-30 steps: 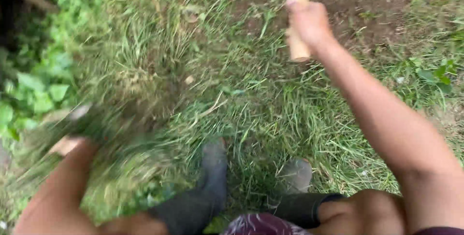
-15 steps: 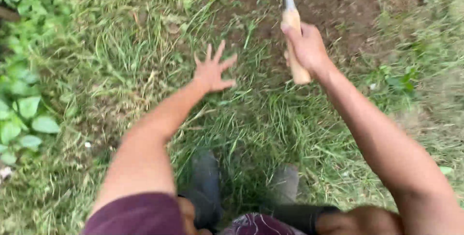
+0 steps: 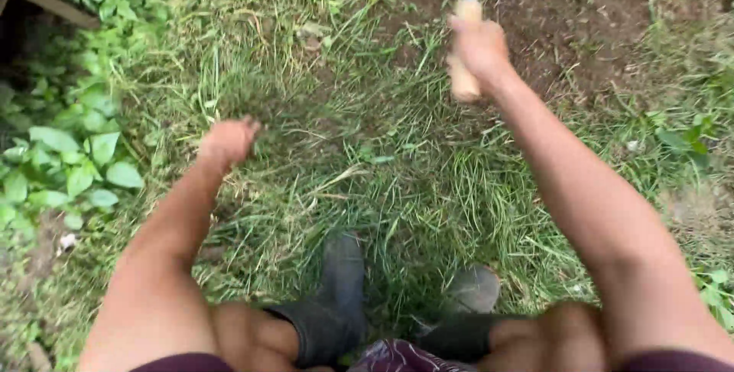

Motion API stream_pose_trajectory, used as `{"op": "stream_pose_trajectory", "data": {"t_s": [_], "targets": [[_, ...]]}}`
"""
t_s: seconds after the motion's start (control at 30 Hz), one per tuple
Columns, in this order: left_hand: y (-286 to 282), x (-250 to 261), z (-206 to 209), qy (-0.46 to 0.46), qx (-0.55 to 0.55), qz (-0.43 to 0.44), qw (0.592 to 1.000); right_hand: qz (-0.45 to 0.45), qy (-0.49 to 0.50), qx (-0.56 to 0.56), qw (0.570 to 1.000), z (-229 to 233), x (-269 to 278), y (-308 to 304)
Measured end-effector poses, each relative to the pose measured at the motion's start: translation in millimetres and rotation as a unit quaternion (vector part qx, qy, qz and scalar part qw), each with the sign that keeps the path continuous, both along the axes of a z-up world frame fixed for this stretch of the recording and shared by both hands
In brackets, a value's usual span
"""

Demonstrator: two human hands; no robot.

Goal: Using a hand hoe to clear grass and weeds from a dirt patch.

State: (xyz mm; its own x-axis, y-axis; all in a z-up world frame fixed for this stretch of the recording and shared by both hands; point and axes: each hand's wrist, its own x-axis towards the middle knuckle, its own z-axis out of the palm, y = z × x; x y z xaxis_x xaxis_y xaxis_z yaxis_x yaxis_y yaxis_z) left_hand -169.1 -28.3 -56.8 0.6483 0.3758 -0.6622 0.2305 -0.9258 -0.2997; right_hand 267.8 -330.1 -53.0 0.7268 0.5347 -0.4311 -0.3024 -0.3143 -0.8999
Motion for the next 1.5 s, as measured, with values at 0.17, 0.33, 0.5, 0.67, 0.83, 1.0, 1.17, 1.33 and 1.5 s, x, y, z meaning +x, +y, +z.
{"op": "stream_pose_trajectory", "data": {"t_s": [0.17, 0.33, 0.5, 0.67, 0.83, 1.0, 1.17, 1.33, 1.5], "targets": [[-31, 165, 66, -0.082, -0.048, 0.032, 0.995, 0.058, 0.038, 0.008, 0.998, 18, -32, 70], [21, 244, 46, -0.304, 0.035, 0.028, 0.952, 0.144, 0.008, -0.043, 0.989, 35, -64, 69], [79, 276, 16, -0.313, 0.108, -0.057, 0.942, 0.149, -0.065, -0.125, 0.979, 85, -50, 45], [136, 285, 28, -0.233, 0.116, 0.054, 0.964, 0.102, -0.049, -0.182, 0.977, 95, -45, 61], [166, 241, -63, -0.069, 0.076, 0.112, 0.988, 0.090, -0.019, -0.178, 0.980, 65, -58, 76], [167, 192, -84, -0.032, 0.158, 0.058, 0.985, 0.108, 0.052, -0.109, 0.987, 77, -79, 125], [216, 62, -153, 0.054, 0.220, 0.203, 0.953, 0.131, 0.002, -0.091, 0.987, 70, -84, 146], [181, 53, -35, 0.071, 0.132, 0.332, 0.931, 0.113, 0.000, -0.106, 0.988, 63, -79, 153], [180, 118, -13, -0.034, 0.063, 0.414, 0.907, 0.115, -0.021, -0.103, 0.988, 43, -65, 152]]}}
